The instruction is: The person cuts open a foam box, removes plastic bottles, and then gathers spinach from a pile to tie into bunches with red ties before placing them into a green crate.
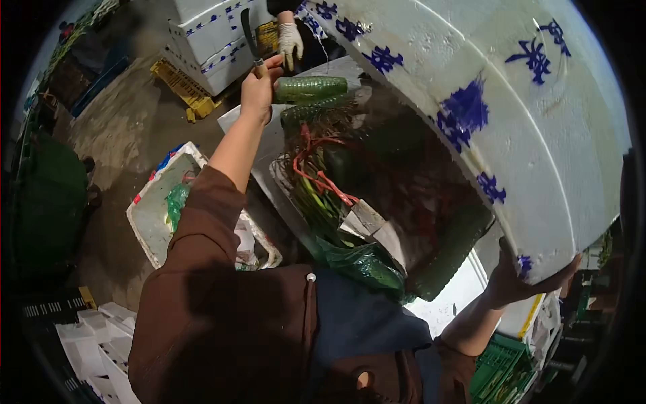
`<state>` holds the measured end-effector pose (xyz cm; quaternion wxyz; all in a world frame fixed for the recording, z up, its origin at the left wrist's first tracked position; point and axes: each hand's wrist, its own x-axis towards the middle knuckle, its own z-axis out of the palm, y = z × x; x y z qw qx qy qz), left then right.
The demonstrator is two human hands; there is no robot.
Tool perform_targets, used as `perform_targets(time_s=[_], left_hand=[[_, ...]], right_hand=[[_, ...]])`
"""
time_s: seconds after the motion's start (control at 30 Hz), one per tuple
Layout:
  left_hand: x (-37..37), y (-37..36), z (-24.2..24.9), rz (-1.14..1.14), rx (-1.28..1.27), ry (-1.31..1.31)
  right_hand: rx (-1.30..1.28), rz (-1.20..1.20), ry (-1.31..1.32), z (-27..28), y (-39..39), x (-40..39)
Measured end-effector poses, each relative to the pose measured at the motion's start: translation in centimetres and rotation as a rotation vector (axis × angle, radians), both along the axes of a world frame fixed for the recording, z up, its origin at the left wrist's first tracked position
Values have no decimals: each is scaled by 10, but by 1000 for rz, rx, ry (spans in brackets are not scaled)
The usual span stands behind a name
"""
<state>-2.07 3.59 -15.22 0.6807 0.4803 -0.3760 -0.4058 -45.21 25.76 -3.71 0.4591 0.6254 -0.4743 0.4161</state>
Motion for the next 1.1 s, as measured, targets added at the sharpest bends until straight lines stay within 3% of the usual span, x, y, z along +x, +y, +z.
perform_targets(time_s=[0.1, 0.13, 0.17, 0.2, 0.3, 0.37, 0.4, 0.43, 0.53, 0.67, 0.83, 0.9, 0.97, 1.0, 1.03, 1.1], left_hand=[[-30, 28, 2, -167, -226, 44], [-40, 31, 5, -133, -222, -49], [-56, 42, 20, -178, -132, -57], [-56, 34, 85, -216, -24, -41], [-81, 51, 109, -316, -179, -205], [-95, 56, 113, -492, -315, -176], [-109, 62, 121, -557, -379, -156], [-118, 66, 127, -596, -458, -294], [-173, 92, 160, -935, -468, -252], [-250, 122, 223, -1243, -730, -259], [-313, 123, 249, -1188, -837, -433], [-320, 125, 247, -1024, -825, -589], [-328, 131, 247, -975, -829, -652], [-331, 135, 247, -813, -942, -871], [-335, 139, 247, -630, -1045, -1080], [-344, 143, 244, -615, -1064, -1128]], right_hand=[[-8, 226, -158, -2, -15, -8], [-18, 259, -168, 6, -23, -19], [-13, 233, -143, 19, -39, -38], [23, 201, -61, 71, -69, -41], [76, 64, 110, 107, -99, -81], [117, -11, 111, 125, -116, -99], [135, -4, 54, 127, -120, -103], [151, 3, -3, 130, -124, -106], [189, 80, -125, 118, -122, -95], [231, 269, -271, 105, -101, -74], [201, 568, -472, 96, -47, -72], [173, 679, -481, 88, -25, -72], [457, 1138, -979, 72, -19, -62], [380, 1311, -1089, 75, -19, -47], [423, 1355, -1153, 75, -19, -46], [461, 1505, -1325, 75, -17, -48]])
